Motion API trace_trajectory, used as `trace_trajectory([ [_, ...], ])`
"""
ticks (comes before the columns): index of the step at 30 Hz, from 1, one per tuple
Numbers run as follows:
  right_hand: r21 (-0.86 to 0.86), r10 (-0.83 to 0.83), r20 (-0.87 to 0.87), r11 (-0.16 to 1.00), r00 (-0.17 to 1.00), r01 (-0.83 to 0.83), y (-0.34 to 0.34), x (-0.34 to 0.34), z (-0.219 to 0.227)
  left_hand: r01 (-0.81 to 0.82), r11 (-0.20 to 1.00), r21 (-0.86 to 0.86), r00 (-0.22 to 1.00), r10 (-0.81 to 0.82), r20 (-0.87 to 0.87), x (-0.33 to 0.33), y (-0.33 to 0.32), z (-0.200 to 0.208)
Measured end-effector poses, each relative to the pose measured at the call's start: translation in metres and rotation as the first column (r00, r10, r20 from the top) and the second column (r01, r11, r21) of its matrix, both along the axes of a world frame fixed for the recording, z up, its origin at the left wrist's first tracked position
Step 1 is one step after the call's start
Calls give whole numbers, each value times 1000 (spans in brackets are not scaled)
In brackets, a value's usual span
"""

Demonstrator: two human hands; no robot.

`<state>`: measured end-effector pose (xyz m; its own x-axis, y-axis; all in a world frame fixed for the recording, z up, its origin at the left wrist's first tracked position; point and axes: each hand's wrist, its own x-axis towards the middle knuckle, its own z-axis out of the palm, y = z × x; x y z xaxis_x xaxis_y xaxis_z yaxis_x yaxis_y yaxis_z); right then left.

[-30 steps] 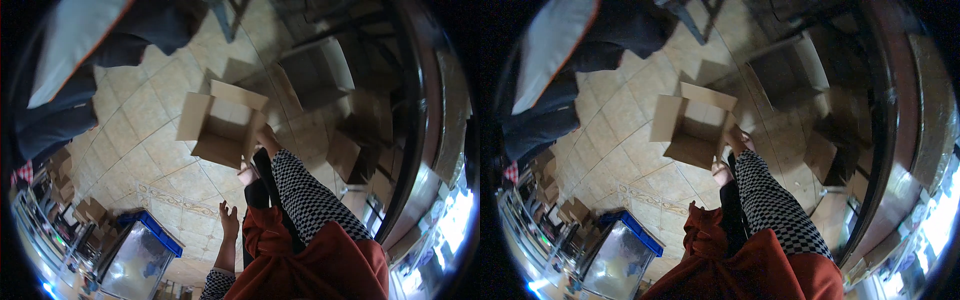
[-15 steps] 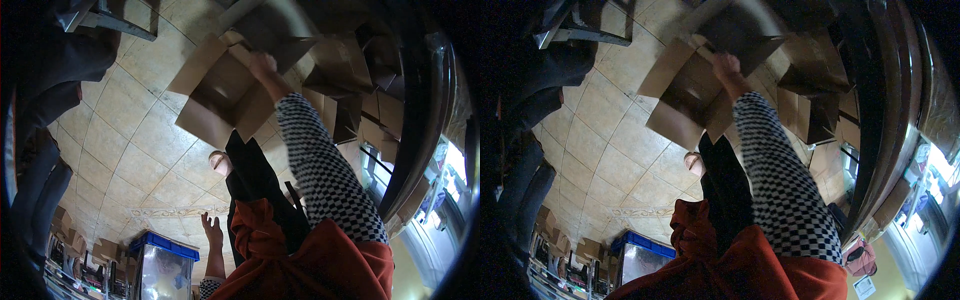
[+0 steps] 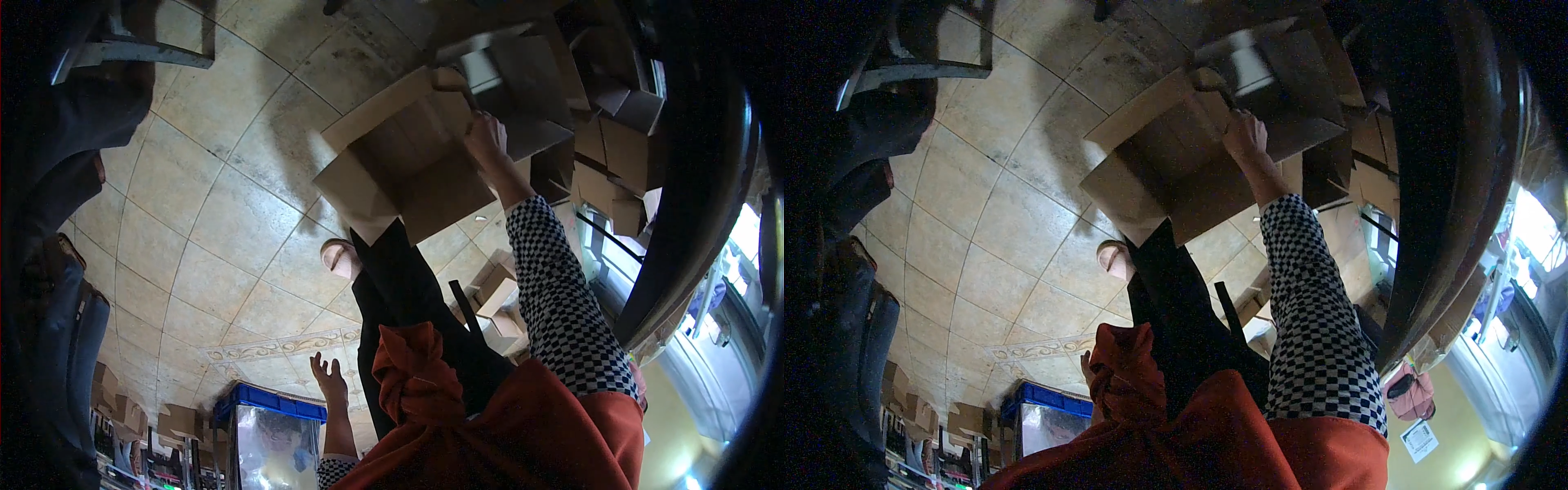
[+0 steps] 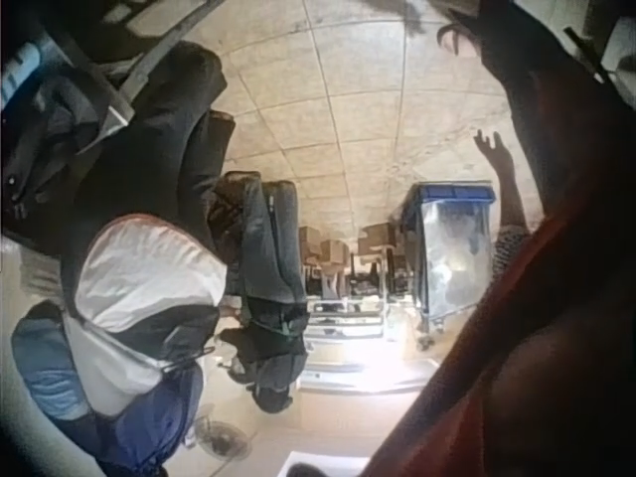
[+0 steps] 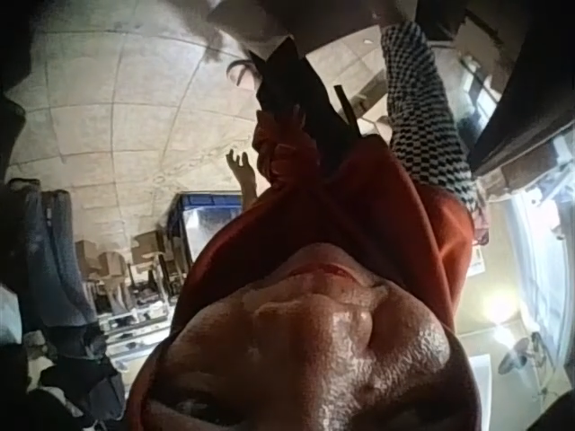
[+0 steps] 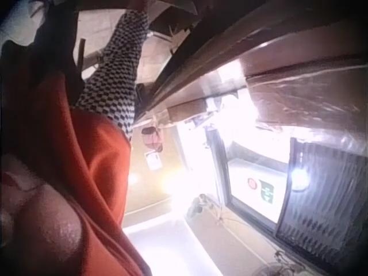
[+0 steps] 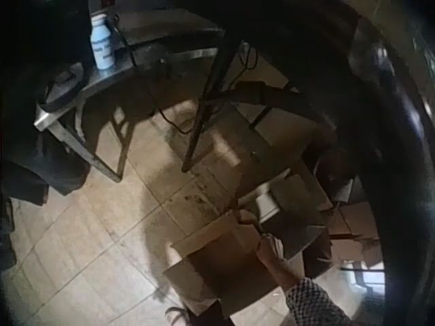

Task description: The recorder is packaging tortillas by placing them in bags, sealing them with a machine, and then organizing them into cardboard boxes while maintaining a logbook.

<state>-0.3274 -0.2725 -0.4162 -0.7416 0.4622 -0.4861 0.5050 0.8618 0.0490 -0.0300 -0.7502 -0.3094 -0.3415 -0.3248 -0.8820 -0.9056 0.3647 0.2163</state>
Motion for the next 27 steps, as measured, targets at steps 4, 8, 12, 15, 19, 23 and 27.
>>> trace_trajectory([
  [4,90,88,-155,993,984,-75,36,6,-5,25,999,-38,998,-23,63,14,-12,1],
  [8,206,54,43,977,998,-62,51,-8,-5,48,997,-55,994,-43,100,16,-12,3],
  [12,330,213,-113,929,971,-165,4,18,-1,39,999,-29,997,-37,67,16,-15,-3],
  [15,-60,-1,-159,998,987,-8,-37,40,27,8,1000,-2,999,-8,39,14,-9,-3],
  [19,-200,41,-242,976,970,-91,-55,54,96,39,997,62,999,-39,-4,19,0,-7],
  [23,-245,-29,-428,966,903,-85,-33,56,172,71,996,50,997,-72,0,38,-17,-16],
  [27,-267,-463,-740,868,487,418,35,74,159,-1,995,104,1000,3,-16,60,-58,-27],
])
